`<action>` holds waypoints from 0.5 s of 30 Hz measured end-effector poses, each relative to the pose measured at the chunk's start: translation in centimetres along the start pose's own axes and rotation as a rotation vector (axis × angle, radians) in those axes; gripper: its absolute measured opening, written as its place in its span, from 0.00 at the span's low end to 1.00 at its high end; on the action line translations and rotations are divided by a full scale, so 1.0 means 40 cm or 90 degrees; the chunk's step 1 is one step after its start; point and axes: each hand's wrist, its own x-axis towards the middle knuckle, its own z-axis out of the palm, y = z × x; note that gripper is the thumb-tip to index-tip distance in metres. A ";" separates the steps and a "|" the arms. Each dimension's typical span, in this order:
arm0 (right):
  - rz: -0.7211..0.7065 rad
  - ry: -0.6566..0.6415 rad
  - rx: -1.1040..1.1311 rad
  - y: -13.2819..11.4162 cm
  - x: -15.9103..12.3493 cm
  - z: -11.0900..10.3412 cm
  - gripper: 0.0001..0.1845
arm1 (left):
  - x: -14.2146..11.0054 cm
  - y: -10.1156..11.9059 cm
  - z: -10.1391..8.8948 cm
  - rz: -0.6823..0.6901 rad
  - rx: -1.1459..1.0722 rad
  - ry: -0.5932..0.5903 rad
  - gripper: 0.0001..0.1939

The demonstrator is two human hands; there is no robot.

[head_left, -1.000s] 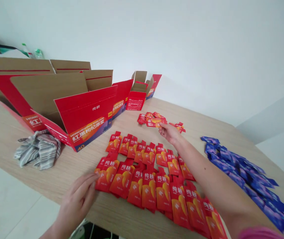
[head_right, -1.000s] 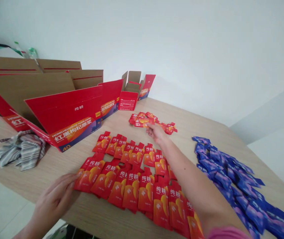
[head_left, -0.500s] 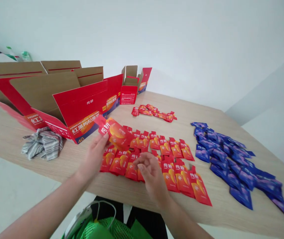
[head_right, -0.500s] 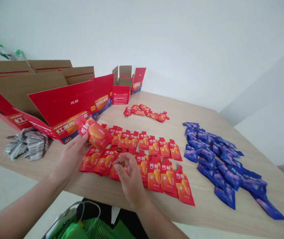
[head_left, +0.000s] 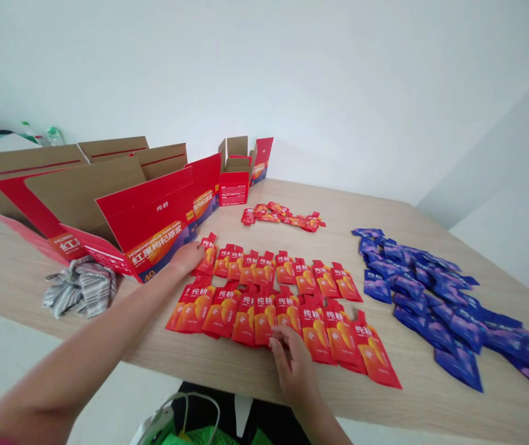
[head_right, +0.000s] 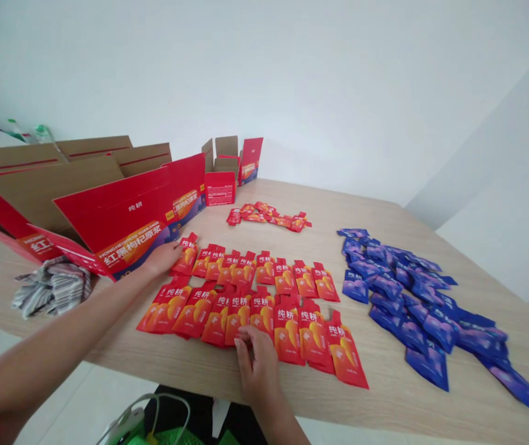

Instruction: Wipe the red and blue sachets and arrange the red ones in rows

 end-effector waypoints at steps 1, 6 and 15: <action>-0.012 0.007 -0.003 -0.001 -0.001 0.000 0.14 | 0.005 -0.002 0.002 -0.001 0.031 -0.007 0.15; -0.073 0.039 -0.002 -0.028 0.001 -0.013 0.10 | 0.008 0.010 -0.001 -0.005 0.123 0.020 0.18; -0.216 0.048 -0.152 0.032 -0.055 -0.111 0.09 | 0.194 0.130 0.017 0.041 0.035 0.035 0.19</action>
